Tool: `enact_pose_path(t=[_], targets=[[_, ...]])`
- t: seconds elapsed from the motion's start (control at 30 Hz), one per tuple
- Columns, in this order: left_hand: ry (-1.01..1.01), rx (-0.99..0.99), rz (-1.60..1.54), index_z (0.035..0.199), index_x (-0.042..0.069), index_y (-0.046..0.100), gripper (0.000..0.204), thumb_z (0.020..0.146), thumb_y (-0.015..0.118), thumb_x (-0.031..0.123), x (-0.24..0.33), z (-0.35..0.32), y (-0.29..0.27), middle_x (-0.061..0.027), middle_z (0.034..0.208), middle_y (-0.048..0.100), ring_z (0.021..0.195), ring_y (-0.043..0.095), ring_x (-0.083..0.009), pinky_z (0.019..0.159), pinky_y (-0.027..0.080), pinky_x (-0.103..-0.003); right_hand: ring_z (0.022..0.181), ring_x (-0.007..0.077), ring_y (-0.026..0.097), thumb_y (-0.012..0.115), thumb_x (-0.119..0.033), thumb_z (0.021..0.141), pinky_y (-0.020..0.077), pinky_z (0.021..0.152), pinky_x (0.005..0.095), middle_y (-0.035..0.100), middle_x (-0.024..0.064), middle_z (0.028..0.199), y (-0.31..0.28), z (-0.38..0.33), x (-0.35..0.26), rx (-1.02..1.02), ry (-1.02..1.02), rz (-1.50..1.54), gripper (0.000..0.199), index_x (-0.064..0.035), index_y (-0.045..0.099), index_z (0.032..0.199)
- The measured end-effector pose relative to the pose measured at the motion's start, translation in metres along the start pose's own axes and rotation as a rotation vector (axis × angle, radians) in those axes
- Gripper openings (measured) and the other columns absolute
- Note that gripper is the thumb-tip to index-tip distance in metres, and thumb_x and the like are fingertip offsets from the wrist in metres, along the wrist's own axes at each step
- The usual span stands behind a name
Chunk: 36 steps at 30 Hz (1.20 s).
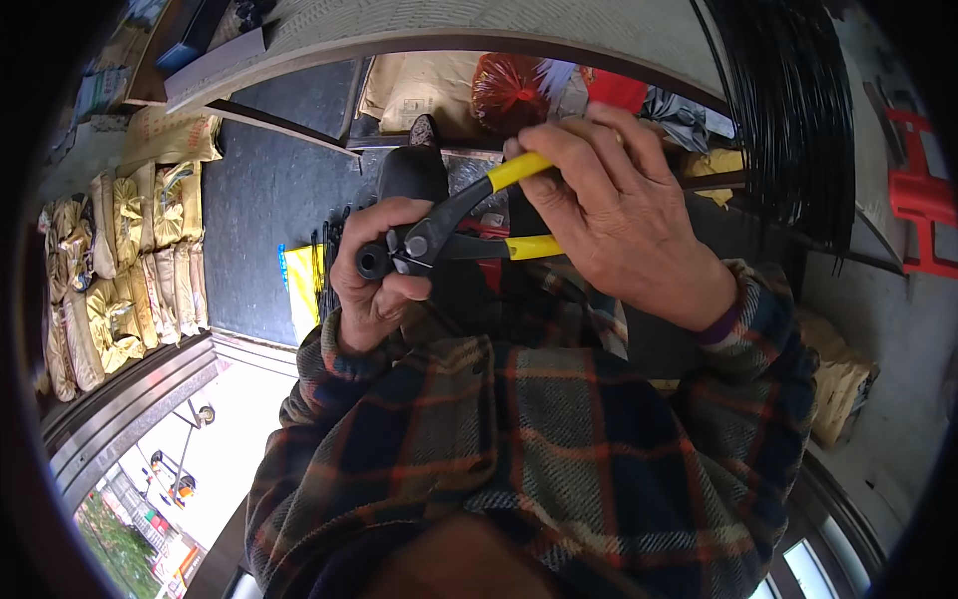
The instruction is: Assembling and cutting black cable or rod components using pliers and a jig on a production floor.
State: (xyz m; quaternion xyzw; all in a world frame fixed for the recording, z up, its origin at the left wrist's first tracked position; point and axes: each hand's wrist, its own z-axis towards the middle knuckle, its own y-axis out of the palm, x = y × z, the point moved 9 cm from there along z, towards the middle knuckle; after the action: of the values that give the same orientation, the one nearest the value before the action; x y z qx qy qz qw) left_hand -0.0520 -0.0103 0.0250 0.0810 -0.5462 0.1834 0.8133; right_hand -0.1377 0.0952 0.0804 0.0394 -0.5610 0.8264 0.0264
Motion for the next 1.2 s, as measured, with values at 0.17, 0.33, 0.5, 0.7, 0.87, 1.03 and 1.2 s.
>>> enact_pose_path(t=[0.17, 0.33, 0.5, 0.7, 0.87, 1.03, 1.2], targets=[[0.073, -0.035, 0.077, 0.116, 0.003, 0.05, 0.057, 0.066, 0.074, 0.018, 0.006, 0.002, 0.0, -0.0111, 0.114, 0.056, 0.105, 0.056, -0.0223, 0.087, 0.043, -0.03, 0.096, 0.0237, 0.053, 0.062, -0.009, 0.076, 0.0426, 0.082, 0.041, 0.048, 0.0107, 0.109, -0.004, 0.005, -0.004, 0.04, 0.002, -0.151, 0.014, -0.0016, 0.056, 0.087], [-0.089, -0.177, -0.06, 0.118, -0.001, 0.05, 0.069, 0.064, 0.072, 0.033, 0.0, 0.0, 0.002, -0.0124, 0.116, 0.054, 0.105, 0.053, -0.0213, 0.091, 0.038, -0.031, 0.093, 0.0219, 0.056, 0.069, -0.025, 0.072, 0.0481, 0.074, 0.0362, 0.05, 0.0128, 0.108, 0.028, -0.006, 0.01, -0.458, 0.078, 0.545, 0.032, -0.0032, 0.051, 0.088], [-0.124, -0.376, -0.161, 0.112, -0.002, 0.053, 0.066, 0.063, 0.073, 0.037, -0.003, -0.005, 0.011, -0.0138, 0.111, 0.056, 0.099, 0.056, -0.0227, 0.088, 0.041, -0.031, 0.054, 0.0113, 0.056, 0.075, -0.041, 0.065, 0.0486, 0.051, 0.0182, 0.054, 0.0086, 0.089, 0.068, -0.067, -0.026, -1.249, 0.714, 2.067, 0.069, -0.0022, 0.038, 0.108], [0.01, -0.18, -0.027, 0.107, 0.0, 0.054, 0.06, 0.065, 0.073, 0.038, -0.007, -0.008, 0.0, -0.0119, 0.102, 0.057, 0.092, 0.056, -0.0191, 0.081, 0.041, -0.027, 0.071, 0.0139, 0.06, 0.077, -0.024, 0.067, 0.0489, 0.059, 0.0279, 0.056, 0.0133, 0.1, 0.034, -0.015, -0.009, -0.608, 0.161, 1.205, 0.07, -0.0022, 0.037, 0.12], [-0.183, -0.344, -0.151, 0.113, -0.001, 0.053, 0.067, 0.061, 0.076, 0.035, -0.015, -0.001, 0.013, -0.0118, 0.103, 0.057, 0.091, 0.057, -0.0196, 0.08, 0.042, -0.027, 0.07, 0.0162, 0.062, 0.057, -0.015, 0.083, 0.0507, 0.06, 0.028, 0.06, 0.0166, 0.102, 0.057, -0.055, -0.025, -1.119, 0.464, 1.936, 0.042, 0.0038, 0.04, 0.117], [-0.053, -0.365, -0.083, 0.107, -0.001, 0.056, 0.063, 0.064, 0.072, 0.043, -0.01, -0.004, 0.01, -0.011, 0.101, 0.058, 0.089, 0.057, -0.021, 0.079, 0.043, -0.03, 0.07, 0.019, 0.062, 0.059, -0.025, 0.083, 0.051, 0.062, 0.028, 0.058, 0.0148, 0.102, 0.051, -0.033, -0.006, -0.834, 0.363, 1.775, 0.045, 0.0018, 0.046, 0.117], [-0.08, -0.088, 0.033, 0.104, -0.001, 0.055, 0.059, 0.076, 0.061, 0.05, -0.017, -0.004, 0.003, -0.0092, 0.098, 0.055, 0.086, 0.055, -0.0179, 0.077, 0.041, -0.027, 0.084, 0.0247, 0.054, 0.066, -0.015, 0.07, 0.0461, 0.074, 0.0355, 0.048, 0.0118, 0.106, 0.032, -0.021, -0.002, -0.238, 0.023, 0.416, 0.033, 0.0008, 0.06, 0.098]])
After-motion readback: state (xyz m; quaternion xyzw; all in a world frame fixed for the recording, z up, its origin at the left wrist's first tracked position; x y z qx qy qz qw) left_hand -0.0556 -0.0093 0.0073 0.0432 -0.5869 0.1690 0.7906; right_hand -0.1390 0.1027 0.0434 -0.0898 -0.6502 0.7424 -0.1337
